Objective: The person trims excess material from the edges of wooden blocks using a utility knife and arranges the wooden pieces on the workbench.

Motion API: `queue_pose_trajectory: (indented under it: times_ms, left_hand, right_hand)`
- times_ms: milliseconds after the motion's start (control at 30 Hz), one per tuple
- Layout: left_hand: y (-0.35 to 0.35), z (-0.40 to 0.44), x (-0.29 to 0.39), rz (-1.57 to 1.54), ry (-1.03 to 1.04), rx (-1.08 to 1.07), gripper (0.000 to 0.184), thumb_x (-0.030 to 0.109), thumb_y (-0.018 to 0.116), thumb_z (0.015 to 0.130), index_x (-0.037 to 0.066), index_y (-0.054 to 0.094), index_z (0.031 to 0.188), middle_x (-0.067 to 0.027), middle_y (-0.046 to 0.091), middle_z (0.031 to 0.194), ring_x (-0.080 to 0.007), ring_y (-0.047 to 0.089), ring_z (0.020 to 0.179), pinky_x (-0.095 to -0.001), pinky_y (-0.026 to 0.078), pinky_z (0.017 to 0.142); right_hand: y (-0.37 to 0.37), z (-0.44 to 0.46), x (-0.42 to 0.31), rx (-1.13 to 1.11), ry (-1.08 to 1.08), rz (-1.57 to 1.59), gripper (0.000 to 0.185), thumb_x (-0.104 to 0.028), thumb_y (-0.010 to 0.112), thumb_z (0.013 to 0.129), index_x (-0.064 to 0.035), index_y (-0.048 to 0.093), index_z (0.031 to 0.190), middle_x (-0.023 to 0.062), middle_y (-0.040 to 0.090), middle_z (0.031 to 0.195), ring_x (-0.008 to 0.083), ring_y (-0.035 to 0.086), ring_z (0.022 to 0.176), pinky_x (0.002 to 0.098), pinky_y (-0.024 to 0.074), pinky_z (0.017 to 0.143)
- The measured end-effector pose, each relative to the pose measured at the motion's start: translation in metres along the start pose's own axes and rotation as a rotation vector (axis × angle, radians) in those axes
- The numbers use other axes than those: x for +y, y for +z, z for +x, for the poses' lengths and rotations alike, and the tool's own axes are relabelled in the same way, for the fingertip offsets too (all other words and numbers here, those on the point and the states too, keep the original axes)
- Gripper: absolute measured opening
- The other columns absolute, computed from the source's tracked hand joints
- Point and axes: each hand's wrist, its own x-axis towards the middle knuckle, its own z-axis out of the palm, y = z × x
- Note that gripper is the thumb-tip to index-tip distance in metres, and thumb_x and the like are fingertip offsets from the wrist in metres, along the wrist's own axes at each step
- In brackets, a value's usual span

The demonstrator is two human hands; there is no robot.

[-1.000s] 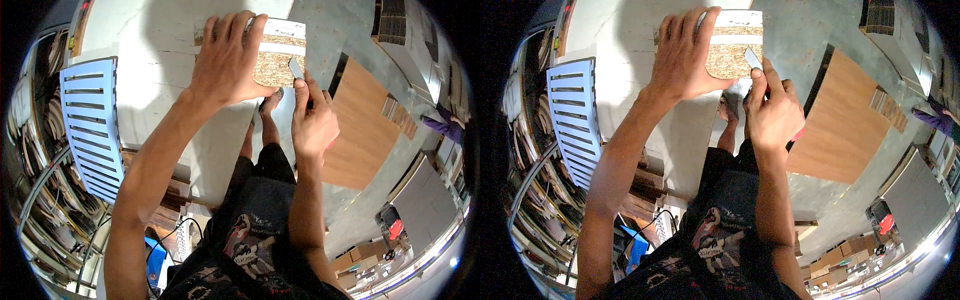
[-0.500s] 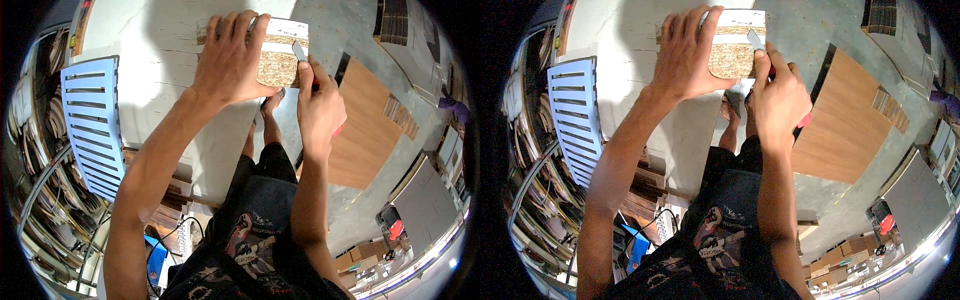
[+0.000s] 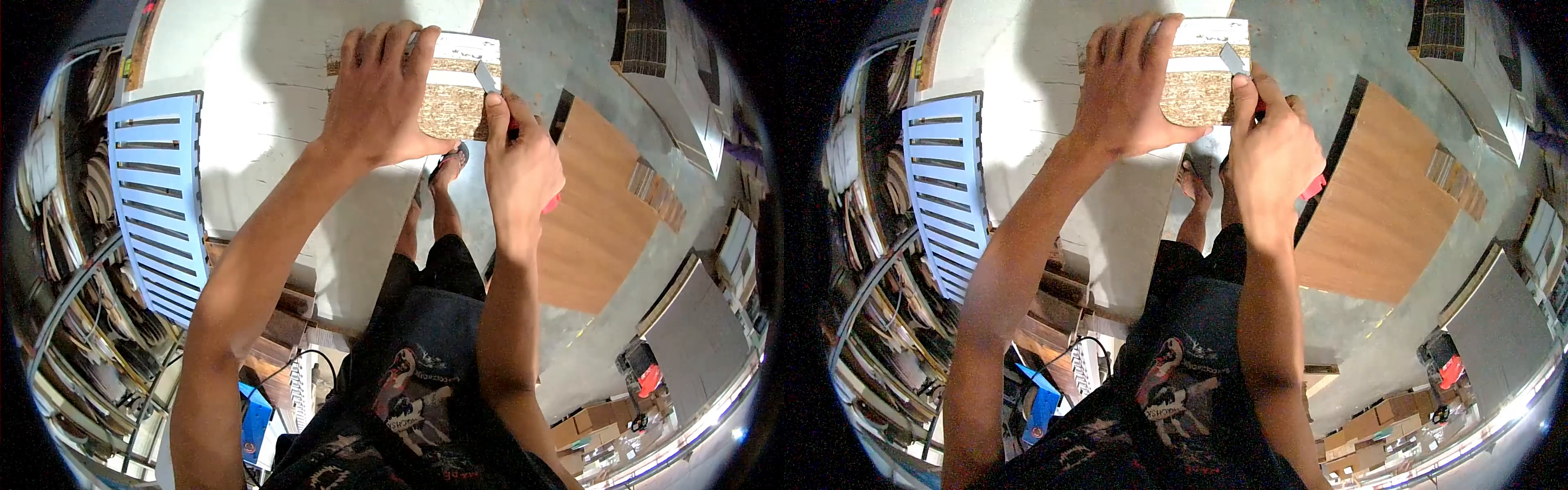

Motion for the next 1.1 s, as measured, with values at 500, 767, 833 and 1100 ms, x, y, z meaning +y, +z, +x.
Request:
queue_pose_trajectory:
  times_ms: [500,767,833,1100]
  left_hand:
    - [-0.004,-0.001,0.002,-0.023,0.018,-0.04,0.125,0.052,0.098,0.052,0.004,0.039,0.152,-0.0186,0.048,0.143,-0.0386,0.047,0.136,-0.0584,0.031,0.115]
    - [-0.003,-0.001,0.001,-0.041,0.017,-0.023,0.126,0.051,0.1,0.049,0.001,0.042,0.149,-0.0209,0.051,0.137,-0.0404,0.048,0.133,-0.0609,0.03,0.117]
    - [-0.002,0.001,0.001,-0.049,0.009,-0.017,0.126,0.05,0.1,0.049,0.001,0.042,0.149,-0.0215,0.051,0.137,-0.0406,0.049,0.132,-0.061,0.031,0.117]
    - [0.0,-0.001,-0.001,-0.051,0.011,-0.006,0.125,0.05,0.099,0.05,0.003,0.042,0.151,-0.0194,0.048,0.141,-0.0399,0.047,0.135,-0.0614,0.031,0.114]
  right_hand:
    - [0.001,0.038,-0.001,0.013,-0.033,-0.071,0.04,-0.048,0.056,0.105,-0.0209,0.079,0.122,0.0201,0.077,0.092,0.0397,0.076,0.086,0.0496,0.0585,0.075]
    - [-0.013,-0.006,0.002,-0.079,-0.002,0.003,0.038,-0.044,0.057,0.108,-0.0205,0.076,0.13,0.0187,0.075,0.095,0.0384,0.075,0.084,0.0474,0.0581,0.072]
    - [-0.012,-0.002,0.001,-0.076,-0.01,0.002,0.038,-0.044,0.057,0.107,-0.0206,0.077,0.13,0.0193,0.075,0.095,0.0382,0.075,0.083,0.0478,0.0579,0.071]
    - [-0.008,0.003,-0.001,-0.048,-0.017,-0.033,0.036,-0.043,0.058,0.107,-0.0197,0.078,0.126,0.0198,0.075,0.094,0.0391,0.075,0.082,0.048,0.0576,0.072]
